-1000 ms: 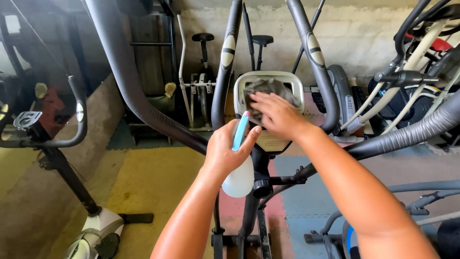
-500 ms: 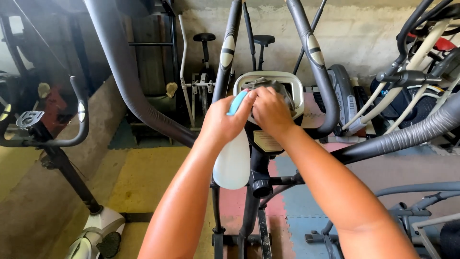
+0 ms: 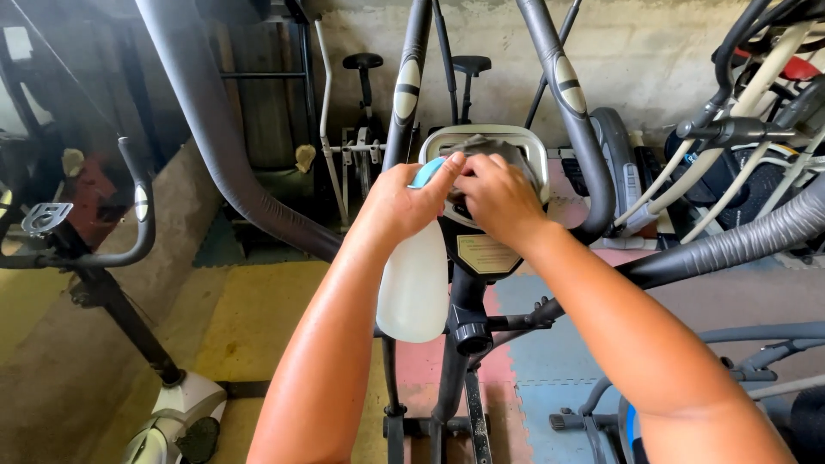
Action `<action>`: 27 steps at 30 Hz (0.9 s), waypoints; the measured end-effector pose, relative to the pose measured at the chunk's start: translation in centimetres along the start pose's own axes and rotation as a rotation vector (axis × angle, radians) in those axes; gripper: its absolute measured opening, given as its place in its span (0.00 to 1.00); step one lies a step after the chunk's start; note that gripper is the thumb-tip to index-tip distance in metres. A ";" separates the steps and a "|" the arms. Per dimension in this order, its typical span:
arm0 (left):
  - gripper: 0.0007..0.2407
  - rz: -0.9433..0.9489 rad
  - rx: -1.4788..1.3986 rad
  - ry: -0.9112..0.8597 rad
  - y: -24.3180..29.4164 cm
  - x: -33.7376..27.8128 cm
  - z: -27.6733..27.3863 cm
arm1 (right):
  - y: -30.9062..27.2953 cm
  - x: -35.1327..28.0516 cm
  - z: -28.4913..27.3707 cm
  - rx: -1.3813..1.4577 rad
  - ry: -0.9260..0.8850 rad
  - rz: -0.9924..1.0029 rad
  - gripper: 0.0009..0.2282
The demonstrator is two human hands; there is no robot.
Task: Cleaning and wiping down an elliptical machine using a spray bottle and a cloth.
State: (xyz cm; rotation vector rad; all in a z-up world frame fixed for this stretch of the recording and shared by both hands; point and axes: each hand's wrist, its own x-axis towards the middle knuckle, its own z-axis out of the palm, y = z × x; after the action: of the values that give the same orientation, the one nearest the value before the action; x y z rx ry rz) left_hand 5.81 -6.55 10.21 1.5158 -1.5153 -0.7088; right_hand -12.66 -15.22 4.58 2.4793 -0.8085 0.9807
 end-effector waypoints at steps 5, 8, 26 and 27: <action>0.30 0.012 0.020 -0.019 -0.3 0.6 0.1 | 0.6 2.1 1.1 0.034 0.035 0.035 0.07; 0.31 0.005 0.050 -0.028 -0.2 0.6 0.1 | 1.1 2.3 0.6 0.042 0.046 0.079 0.06; 0.32 0.060 0.051 0.001 0.7 6.0 0.3 | -1.2 2.3 2.0 -0.037 0.073 0.166 0.07; 0.32 0.033 0.081 0.003 0.7 6.2 0.3 | -1.1 2.2 2.1 -0.031 0.069 0.184 0.05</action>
State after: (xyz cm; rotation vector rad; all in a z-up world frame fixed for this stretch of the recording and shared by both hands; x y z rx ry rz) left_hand 5.87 -12.65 11.74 1.5470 -1.5796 -0.6326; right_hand -9.60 -16.25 4.56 2.3630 -1.0355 1.1003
